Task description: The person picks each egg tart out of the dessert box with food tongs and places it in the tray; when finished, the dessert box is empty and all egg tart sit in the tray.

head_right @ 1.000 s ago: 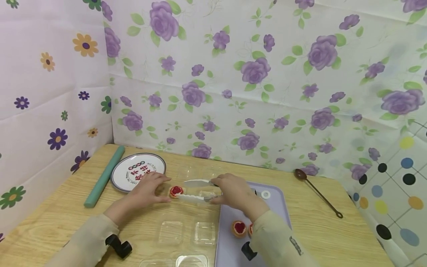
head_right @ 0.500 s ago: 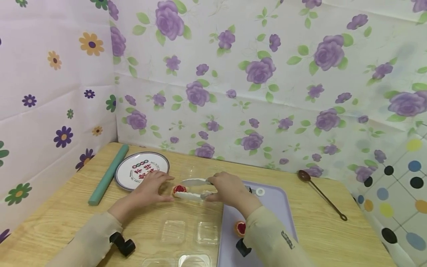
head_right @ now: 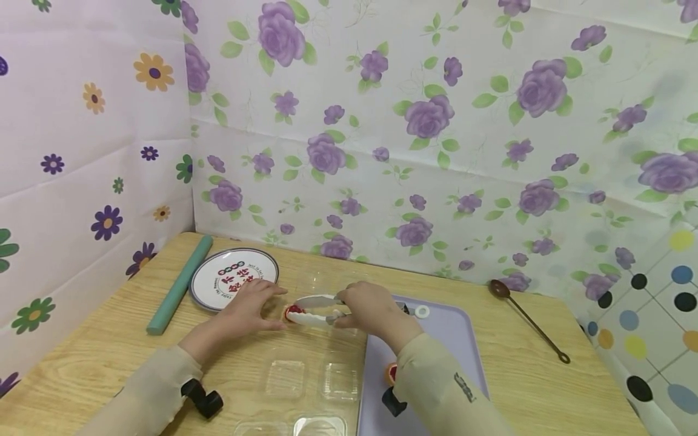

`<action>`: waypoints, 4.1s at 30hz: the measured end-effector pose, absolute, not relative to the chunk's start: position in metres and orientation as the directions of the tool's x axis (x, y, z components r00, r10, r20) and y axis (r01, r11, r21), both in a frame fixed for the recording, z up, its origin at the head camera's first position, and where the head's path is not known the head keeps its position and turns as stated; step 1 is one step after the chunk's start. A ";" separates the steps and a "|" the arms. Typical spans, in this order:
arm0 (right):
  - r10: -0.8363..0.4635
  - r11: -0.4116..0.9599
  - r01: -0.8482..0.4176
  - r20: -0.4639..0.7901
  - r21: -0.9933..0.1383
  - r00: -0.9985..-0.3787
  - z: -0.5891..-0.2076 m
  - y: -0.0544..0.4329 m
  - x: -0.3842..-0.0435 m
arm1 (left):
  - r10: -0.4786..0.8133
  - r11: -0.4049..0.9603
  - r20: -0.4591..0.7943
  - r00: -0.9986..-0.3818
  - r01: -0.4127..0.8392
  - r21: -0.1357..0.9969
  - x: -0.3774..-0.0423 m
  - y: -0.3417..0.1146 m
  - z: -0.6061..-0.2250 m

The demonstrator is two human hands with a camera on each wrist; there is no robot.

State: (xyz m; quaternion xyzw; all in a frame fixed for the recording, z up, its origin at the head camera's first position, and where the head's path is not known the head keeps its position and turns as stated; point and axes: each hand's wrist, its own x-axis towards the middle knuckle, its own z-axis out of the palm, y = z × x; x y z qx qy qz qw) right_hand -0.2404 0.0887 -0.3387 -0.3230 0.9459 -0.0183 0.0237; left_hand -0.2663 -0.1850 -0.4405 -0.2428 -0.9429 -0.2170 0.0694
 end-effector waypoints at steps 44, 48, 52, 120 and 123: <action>-0.633 0.761 -0.612 0.451 0.214 -0.629 -0.323 0.165 -0.187 | 0.405 0.801 0.230 -0.885 0.465 0.378 -0.264 -0.183 -0.439; -0.616 0.778 -0.590 0.448 0.215 -0.648 -0.320 0.176 -0.182 | 0.407 0.799 0.237 -0.882 0.469 0.375 -0.264 -0.183 -0.438; -0.592 0.797 -0.571 0.439 0.194 -0.676 -0.317 0.187 -0.175 | 0.413 0.796 0.240 -0.879 0.476 0.373 -0.264 -0.183 -0.437; -0.351 0.936 -0.349 0.101 0.032 -0.931 -0.351 0.241 -0.160 | 0.405 0.805 0.236 -0.883 0.467 0.366 -0.263 -0.184 -0.439; -0.339 0.941 -0.339 0.110 0.024 -0.934 -0.352 0.243 -0.159 | 0.403 0.808 0.236 -0.884 0.465 0.362 -0.264 -0.183 -0.438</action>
